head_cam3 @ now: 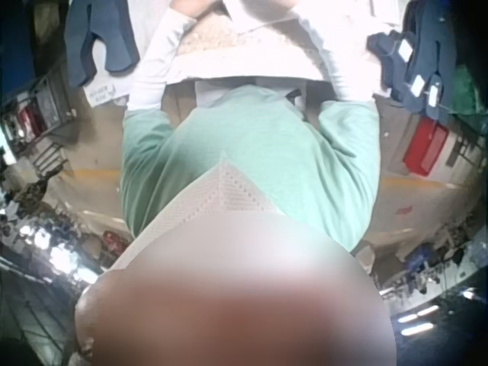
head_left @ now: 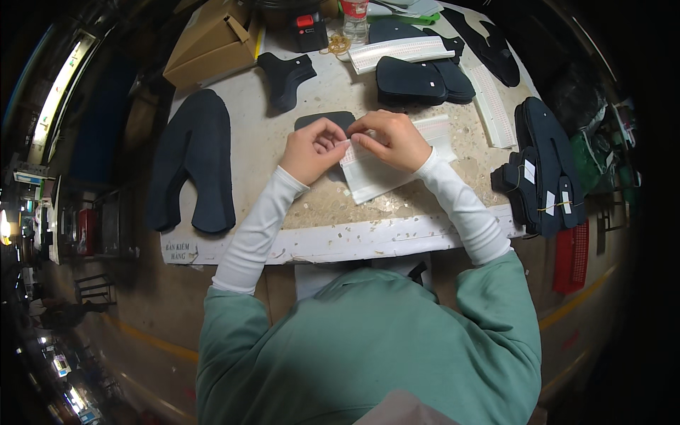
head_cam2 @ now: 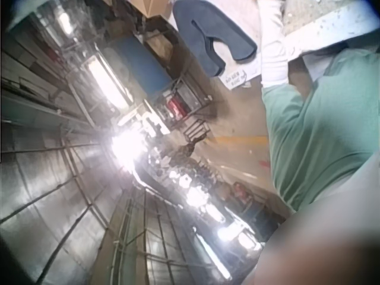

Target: The person repeatedly picks small white labels from a roll, peels off the backing, and sticks them onto black car mats on a workbench. They handle multiple mats, turning them over and placing labeled mats into a stack.

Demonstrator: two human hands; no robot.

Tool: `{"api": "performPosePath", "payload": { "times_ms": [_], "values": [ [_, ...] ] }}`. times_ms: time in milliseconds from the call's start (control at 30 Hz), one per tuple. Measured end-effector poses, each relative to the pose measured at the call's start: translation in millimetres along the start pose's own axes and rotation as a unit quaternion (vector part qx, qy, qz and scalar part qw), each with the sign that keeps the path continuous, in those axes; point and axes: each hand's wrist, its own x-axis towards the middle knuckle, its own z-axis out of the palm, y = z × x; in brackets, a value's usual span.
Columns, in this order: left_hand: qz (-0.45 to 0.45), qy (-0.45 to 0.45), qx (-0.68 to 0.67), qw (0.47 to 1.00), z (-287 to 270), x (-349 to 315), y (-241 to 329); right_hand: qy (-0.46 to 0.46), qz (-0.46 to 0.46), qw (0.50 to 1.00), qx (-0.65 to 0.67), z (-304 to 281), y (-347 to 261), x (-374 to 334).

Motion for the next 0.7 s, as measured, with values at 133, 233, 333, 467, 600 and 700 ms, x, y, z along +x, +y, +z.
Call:
{"api": "performPosePath", "payload": {
  "times_ms": [133, 233, 333, 467, 600, 700],
  "values": [
    [-0.049, -0.022, -0.145, 0.988, -2, 4, -1, 0.013, 0.076, 0.996, 0.050, -2, 1, -1],
    [-0.083, -0.057, -0.177, 0.979, -4, 3, -3, 0.054, 0.043, 0.997, 0.034, -3, -1, 1],
    [-0.070, -0.044, -0.179, 0.980, -1, 1, -5, 0.096, -0.002, 0.995, -0.006, 4, -6, 1],
    [-0.036, -0.042, -0.162, 0.985, 1, 0, -5, 0.130, -0.090, 0.985, -0.074, 13, -8, 5],
    [-0.045, -0.045, -0.147, 0.987, 0, 1, -4, 0.145, -0.127, 0.976, -0.101, 15, -9, 6],
    [-0.036, -0.036, -0.165, 0.985, 0, 0, -2, 0.139, -0.111, 0.980, -0.087, 14, -11, 5]
  ]
}}
